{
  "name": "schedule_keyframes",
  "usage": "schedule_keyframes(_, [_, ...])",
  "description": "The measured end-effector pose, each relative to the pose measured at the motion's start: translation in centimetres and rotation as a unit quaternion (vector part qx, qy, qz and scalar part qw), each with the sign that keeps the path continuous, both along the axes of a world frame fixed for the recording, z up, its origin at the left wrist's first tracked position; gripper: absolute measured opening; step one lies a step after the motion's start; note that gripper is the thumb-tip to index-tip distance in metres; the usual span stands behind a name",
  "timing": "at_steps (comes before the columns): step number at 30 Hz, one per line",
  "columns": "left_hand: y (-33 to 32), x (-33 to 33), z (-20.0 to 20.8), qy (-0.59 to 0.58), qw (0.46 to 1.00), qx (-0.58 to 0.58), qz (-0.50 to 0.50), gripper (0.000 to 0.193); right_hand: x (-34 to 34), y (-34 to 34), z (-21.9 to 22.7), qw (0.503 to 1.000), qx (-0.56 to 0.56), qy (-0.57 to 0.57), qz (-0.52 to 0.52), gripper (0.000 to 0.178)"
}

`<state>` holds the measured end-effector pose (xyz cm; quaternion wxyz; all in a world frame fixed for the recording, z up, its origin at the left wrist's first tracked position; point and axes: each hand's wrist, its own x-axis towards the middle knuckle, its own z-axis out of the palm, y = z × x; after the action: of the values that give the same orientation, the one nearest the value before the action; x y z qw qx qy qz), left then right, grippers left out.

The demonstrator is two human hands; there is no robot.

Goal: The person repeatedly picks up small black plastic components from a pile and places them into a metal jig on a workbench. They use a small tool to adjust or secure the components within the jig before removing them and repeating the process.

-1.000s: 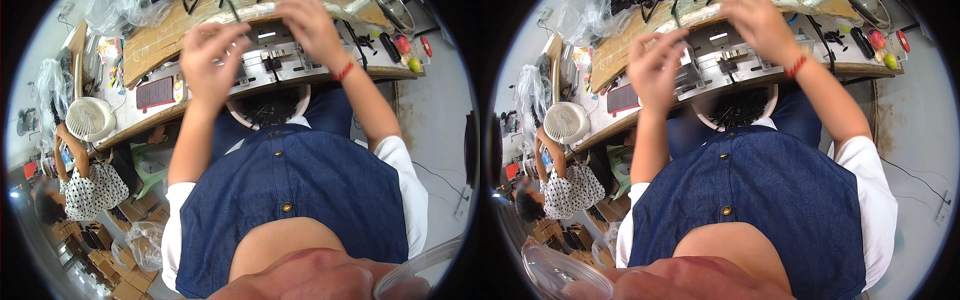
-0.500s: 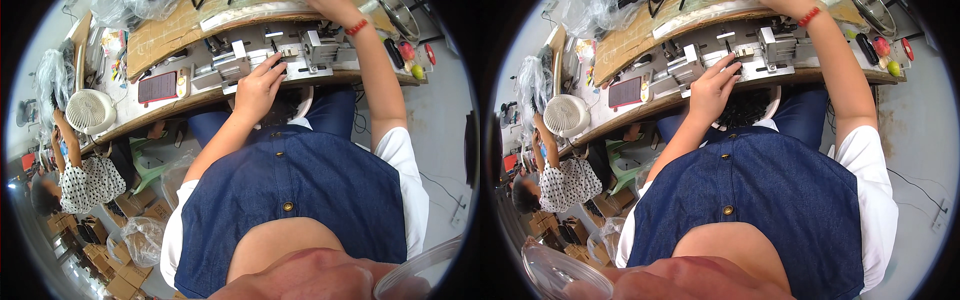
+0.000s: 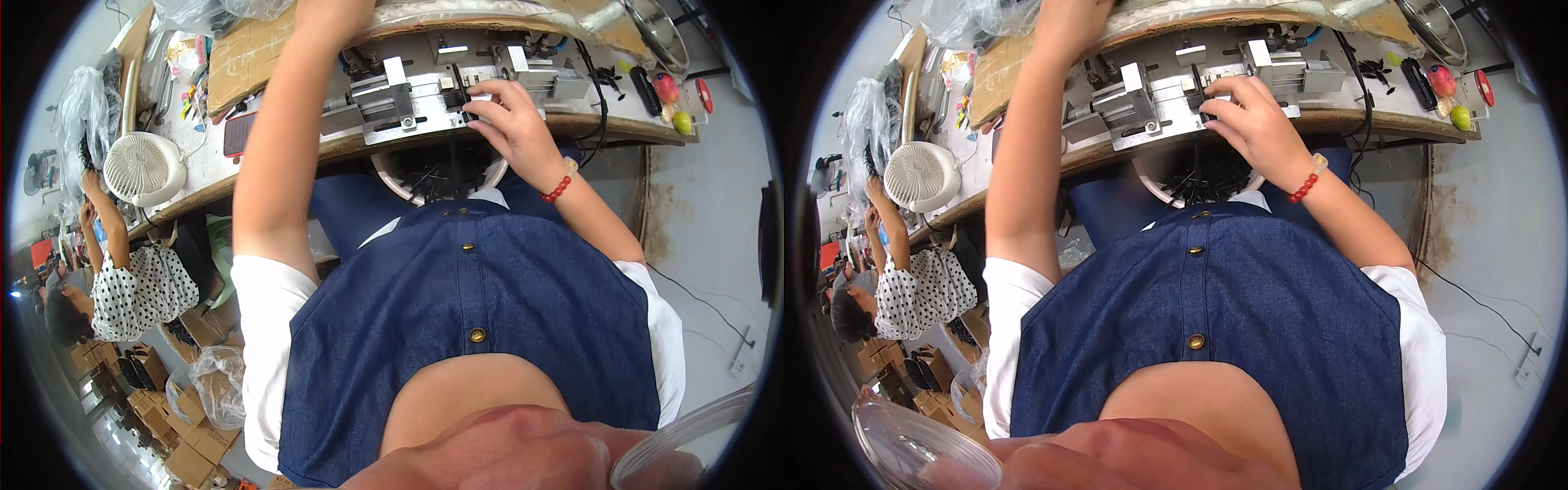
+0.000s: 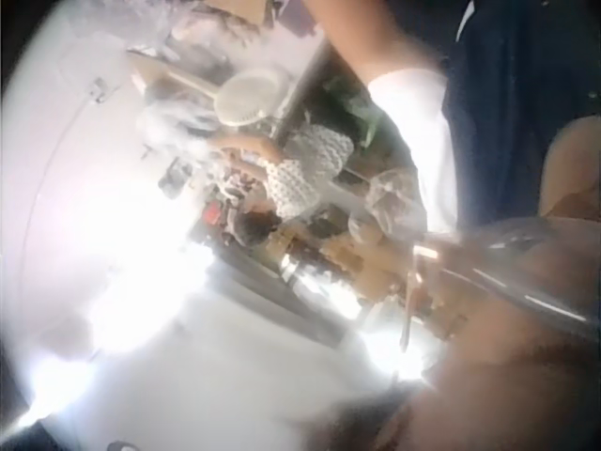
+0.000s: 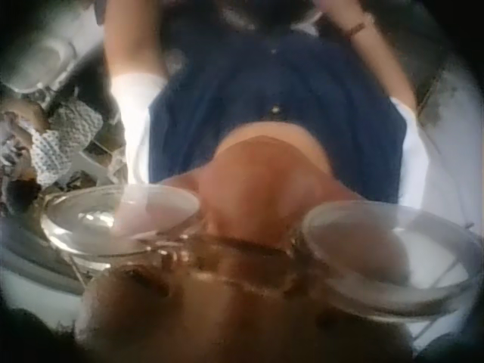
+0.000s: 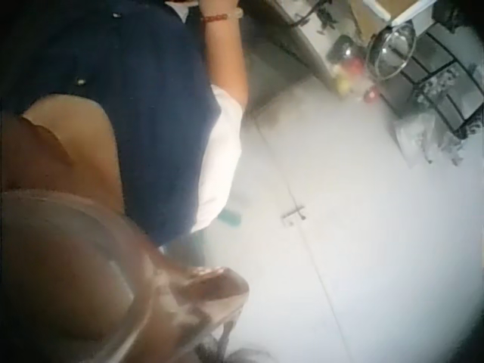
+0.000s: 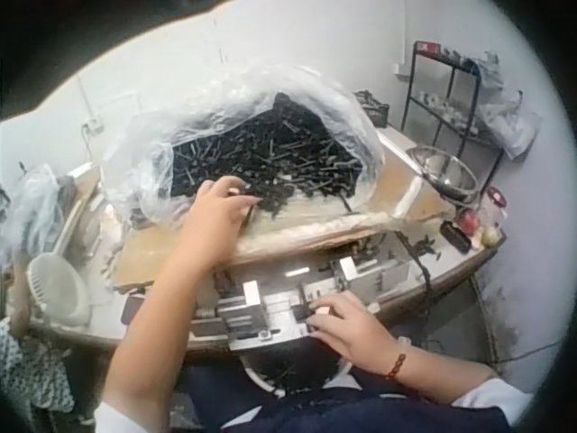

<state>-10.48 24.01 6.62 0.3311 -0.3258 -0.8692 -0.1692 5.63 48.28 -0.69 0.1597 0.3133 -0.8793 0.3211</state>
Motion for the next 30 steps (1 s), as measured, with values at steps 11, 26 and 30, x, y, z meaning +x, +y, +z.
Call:
schedule_keyframes(11, [0.7, -2.4, 0.8, -0.018, 0.998, -0.034, -0.051, 0.012, -1.2, -1.1, -1.9, 0.987, 0.109, 0.116, -0.029, 0.02])
schedule_keyframes(26, [-1.2, 6.0, -2.2, -0.336, 0.815, 0.464, -0.086, 0.02, -17.0, 0.7, 6.8, 0.97, 0.07, 0.176, -0.152, 0.019])
schedule_keyframes(30, [1.6, 13.0, -4.6, -0.405, 0.845, 0.328, -0.116, 0.037, -19.8, 1.3, 6.6, 0.949, 0.198, 0.138, -0.205, 0.022])
